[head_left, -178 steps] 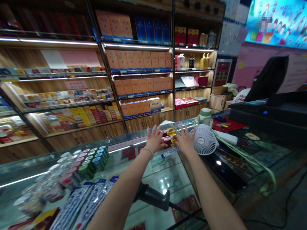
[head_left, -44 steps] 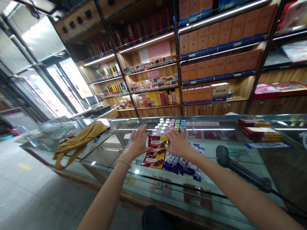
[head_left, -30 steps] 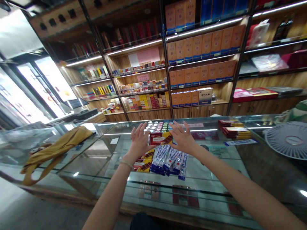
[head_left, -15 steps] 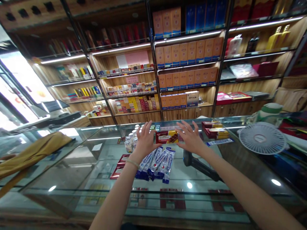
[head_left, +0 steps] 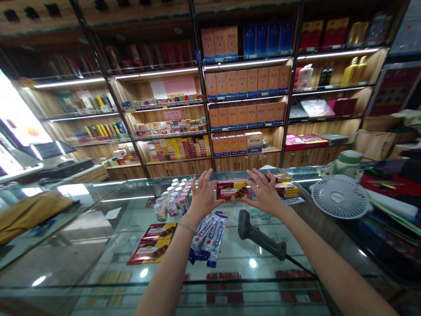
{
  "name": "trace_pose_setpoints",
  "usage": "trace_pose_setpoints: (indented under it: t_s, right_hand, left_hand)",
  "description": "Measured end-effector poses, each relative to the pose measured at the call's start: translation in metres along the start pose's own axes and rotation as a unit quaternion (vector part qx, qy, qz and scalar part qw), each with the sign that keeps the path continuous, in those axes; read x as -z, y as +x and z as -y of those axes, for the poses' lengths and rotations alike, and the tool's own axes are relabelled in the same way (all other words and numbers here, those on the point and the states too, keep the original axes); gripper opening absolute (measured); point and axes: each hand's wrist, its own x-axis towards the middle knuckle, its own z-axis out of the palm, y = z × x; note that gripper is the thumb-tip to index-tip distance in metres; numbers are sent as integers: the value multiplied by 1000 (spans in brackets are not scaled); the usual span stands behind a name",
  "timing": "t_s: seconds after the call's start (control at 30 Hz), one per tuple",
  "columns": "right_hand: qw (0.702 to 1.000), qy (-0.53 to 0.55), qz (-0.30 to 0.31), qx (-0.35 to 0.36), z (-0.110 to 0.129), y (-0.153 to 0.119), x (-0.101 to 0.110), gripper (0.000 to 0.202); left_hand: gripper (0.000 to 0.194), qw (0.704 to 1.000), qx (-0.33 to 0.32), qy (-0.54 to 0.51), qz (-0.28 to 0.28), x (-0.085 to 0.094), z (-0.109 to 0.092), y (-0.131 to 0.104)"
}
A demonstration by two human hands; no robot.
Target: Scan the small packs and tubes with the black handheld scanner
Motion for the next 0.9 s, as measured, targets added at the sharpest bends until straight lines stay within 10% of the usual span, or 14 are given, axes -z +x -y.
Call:
trace_pose_setpoints:
  t_s: [0.9]
  right_hand:
    - [997, -42, -54, 24, -21, -22, 3, 60]
  left_hand:
    - [91, 1000, 13, 5, -24, -35, -55, 2]
